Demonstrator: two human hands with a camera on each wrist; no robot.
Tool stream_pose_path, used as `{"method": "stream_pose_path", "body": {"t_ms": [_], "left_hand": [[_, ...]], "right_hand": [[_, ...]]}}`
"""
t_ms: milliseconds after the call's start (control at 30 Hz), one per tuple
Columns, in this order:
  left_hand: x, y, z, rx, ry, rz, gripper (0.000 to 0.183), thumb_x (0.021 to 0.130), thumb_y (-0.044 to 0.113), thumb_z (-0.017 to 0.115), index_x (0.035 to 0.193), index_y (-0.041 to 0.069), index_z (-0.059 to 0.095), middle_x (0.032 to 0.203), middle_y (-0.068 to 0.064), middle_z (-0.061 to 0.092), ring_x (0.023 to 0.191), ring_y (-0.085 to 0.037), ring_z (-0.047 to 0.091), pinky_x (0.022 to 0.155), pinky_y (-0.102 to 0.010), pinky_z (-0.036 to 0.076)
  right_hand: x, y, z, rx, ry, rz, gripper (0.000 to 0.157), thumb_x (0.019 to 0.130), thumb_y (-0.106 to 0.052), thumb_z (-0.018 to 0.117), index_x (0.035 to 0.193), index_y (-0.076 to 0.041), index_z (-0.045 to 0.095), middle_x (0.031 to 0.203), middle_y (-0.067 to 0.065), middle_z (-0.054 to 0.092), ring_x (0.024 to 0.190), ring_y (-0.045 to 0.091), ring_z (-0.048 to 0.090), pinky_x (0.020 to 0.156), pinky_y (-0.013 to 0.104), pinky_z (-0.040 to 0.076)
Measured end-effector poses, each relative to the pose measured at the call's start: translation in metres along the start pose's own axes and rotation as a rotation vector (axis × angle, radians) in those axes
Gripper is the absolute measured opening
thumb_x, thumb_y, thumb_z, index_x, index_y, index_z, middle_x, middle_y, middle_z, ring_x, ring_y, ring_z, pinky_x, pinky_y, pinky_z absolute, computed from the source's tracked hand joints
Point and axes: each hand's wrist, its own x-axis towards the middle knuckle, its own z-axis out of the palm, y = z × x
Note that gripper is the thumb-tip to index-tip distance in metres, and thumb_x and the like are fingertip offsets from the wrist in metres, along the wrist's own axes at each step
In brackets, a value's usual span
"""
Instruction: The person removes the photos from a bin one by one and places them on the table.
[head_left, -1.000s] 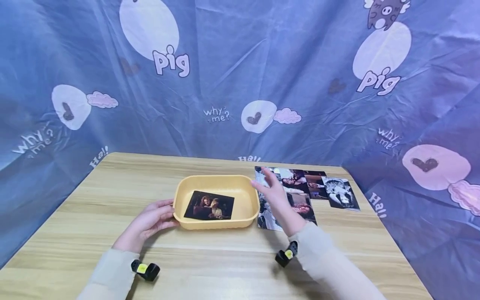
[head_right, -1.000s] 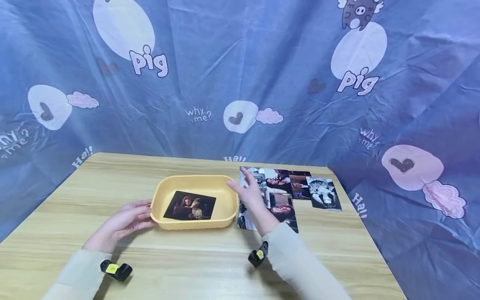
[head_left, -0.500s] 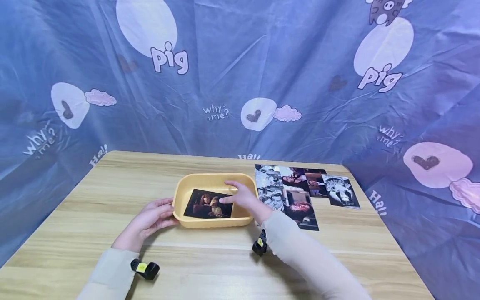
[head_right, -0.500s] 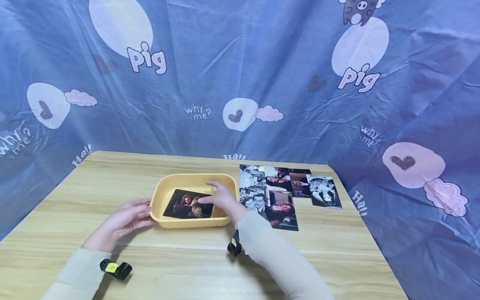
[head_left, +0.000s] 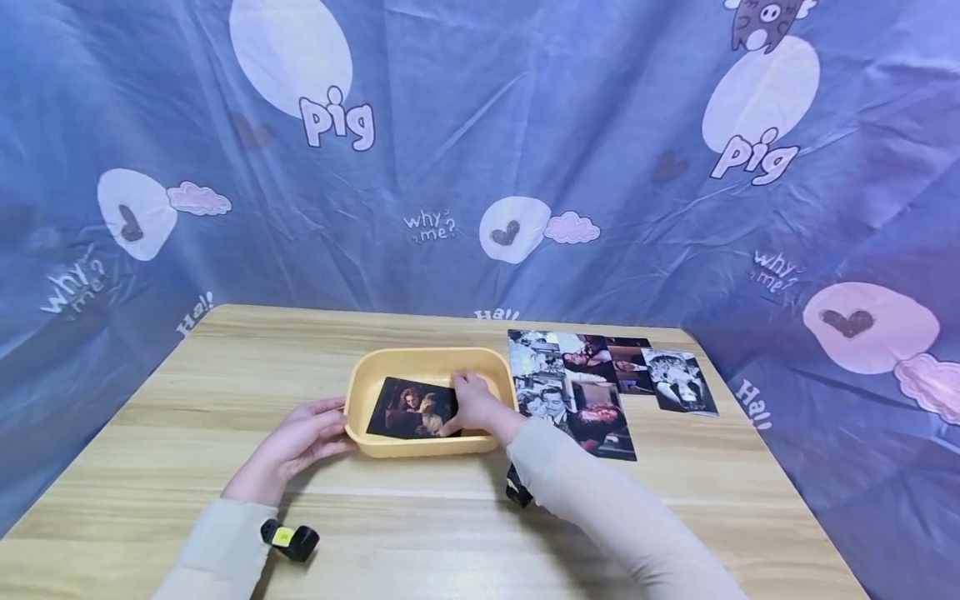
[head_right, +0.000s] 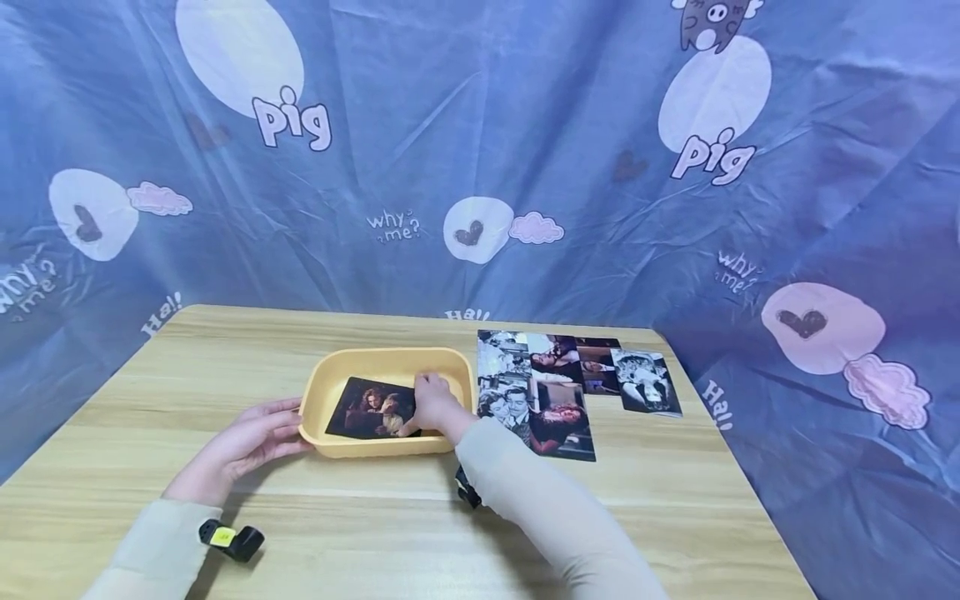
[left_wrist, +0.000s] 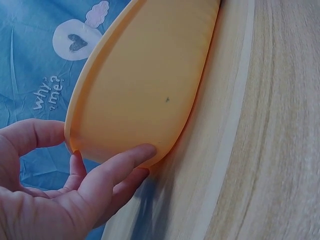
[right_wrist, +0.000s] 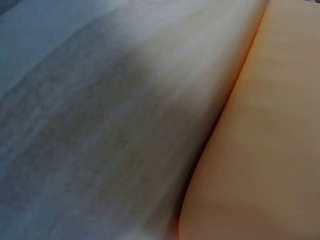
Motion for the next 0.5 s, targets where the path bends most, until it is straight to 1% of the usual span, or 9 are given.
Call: {"method": "stream_pose_path", "body": {"t_ms": [100, 200, 333, 500], "left_hand": [[0.0004, -0.0007, 0.0004, -0.007, -0.003, -0.002, 0.067, 0.092, -0.001, 0.047, 0.144, -0.020, 0.010, 0.110, -0.012, 0.066, 0.094, -0.014, 0.068, 0.090, -0.037, 0.059], [0.0006, -0.0009, 0.0000, -0.014, -0.007, -0.001, 0.067, 0.092, -0.001, 0.047, 0.144, -0.020, 0.010, 0.111, -0.013, 0.066, 0.095, -0.014, 0.068, 0.089, -0.037, 0.059], [0.0002, -0.0004, 0.0002, -0.021, -0.002, -0.007, 0.067, 0.092, -0.001, 0.048, 0.144, -0.020, 0.011, 0.112, -0.015, 0.066, 0.094, -0.015, 0.068, 0.089, -0.037, 0.059], [0.0001, 0.0003, 0.0005, -0.027, 0.001, -0.012, 0.066, 0.092, -0.002, 0.048, 0.144, -0.019, 0.011, 0.110, -0.013, 0.067, 0.093, -0.015, 0.069, 0.088, -0.036, 0.060]], "right_hand": [[-0.0020, -0.0012, 0.0004, -0.031, -0.015, 0.024, 0.096, 0.068, -0.029, 0.088, 0.142, 0.004, 0.039, 0.147, 0.021, 0.036, 0.134, 0.037, 0.037, 0.114, 0.043, 0.038], [-0.0023, -0.0013, 0.0007, -0.031, -0.011, 0.032, 0.087, 0.067, -0.030, 0.089, 0.136, 0.003, 0.046, 0.144, 0.019, 0.038, 0.130, 0.035, 0.039, 0.112, 0.043, 0.041], [-0.0022, -0.0004, 0.0006, -0.001, 0.010, 0.020, 0.080, 0.064, -0.027, 0.091, 0.128, 0.001, 0.052, 0.137, 0.019, 0.043, 0.124, 0.036, 0.042, 0.108, 0.044, 0.043], [-0.0005, 0.0007, -0.0003, 0.058, 0.068, -0.005, 0.073, 0.063, -0.018, 0.091, 0.122, 0.000, 0.052, 0.126, 0.020, 0.050, 0.117, 0.037, 0.046, 0.106, 0.045, 0.044]]}}
